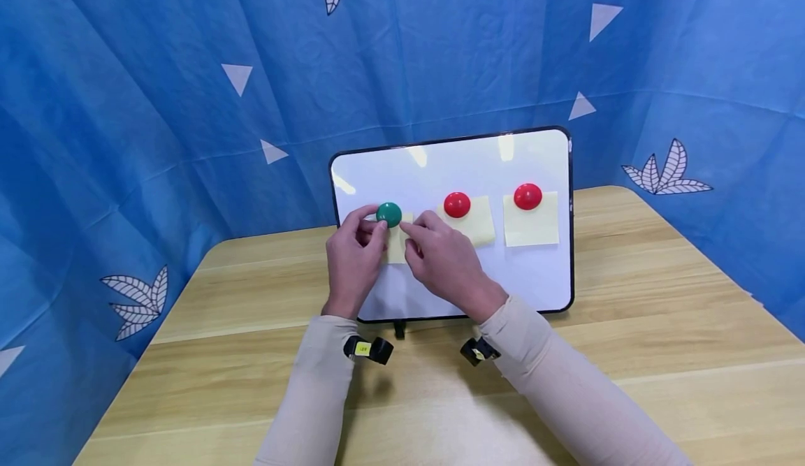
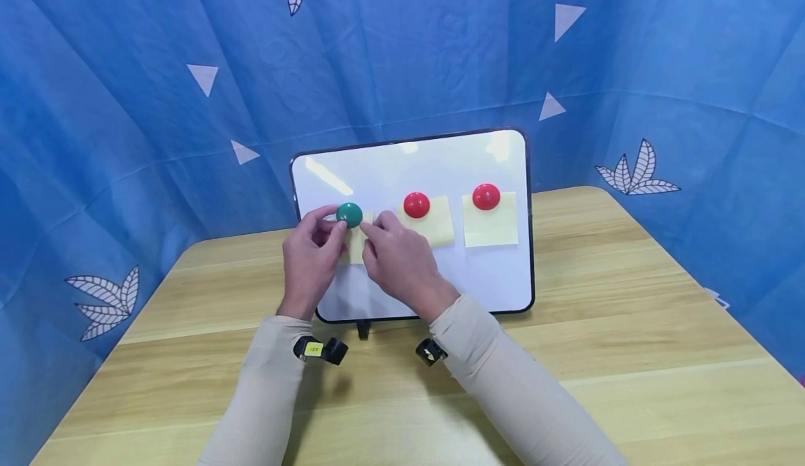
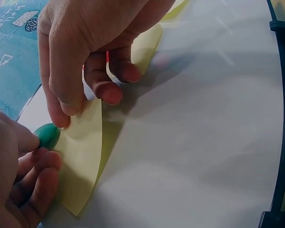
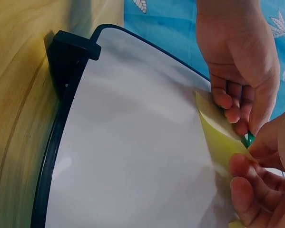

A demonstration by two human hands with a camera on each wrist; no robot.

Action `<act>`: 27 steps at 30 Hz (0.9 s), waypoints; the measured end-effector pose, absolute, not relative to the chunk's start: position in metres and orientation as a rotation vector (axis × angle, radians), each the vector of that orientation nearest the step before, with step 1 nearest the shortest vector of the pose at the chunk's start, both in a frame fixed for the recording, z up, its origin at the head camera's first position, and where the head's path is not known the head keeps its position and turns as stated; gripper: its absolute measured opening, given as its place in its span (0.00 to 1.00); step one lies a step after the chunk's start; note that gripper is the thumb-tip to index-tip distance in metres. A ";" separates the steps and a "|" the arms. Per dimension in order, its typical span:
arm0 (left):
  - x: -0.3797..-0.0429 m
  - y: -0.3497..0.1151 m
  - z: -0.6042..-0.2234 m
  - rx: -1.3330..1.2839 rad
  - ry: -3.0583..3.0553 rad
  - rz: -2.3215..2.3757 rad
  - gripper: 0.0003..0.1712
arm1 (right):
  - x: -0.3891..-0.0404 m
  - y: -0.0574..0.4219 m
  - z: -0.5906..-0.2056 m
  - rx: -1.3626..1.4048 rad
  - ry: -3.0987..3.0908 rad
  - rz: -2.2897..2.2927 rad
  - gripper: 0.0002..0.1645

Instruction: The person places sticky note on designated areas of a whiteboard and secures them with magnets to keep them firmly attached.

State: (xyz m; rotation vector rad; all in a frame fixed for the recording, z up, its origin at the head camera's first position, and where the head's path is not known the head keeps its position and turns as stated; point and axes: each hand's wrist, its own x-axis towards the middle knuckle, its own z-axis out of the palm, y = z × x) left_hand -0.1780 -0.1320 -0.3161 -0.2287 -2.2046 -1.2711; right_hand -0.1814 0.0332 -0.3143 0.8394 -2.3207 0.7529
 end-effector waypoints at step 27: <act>-0.179 -0.133 -0.313 -0.254 -2.232 -1.144 0.19 | -0.177 0.031 -0.313 0.818 -2.307 0.750 0.22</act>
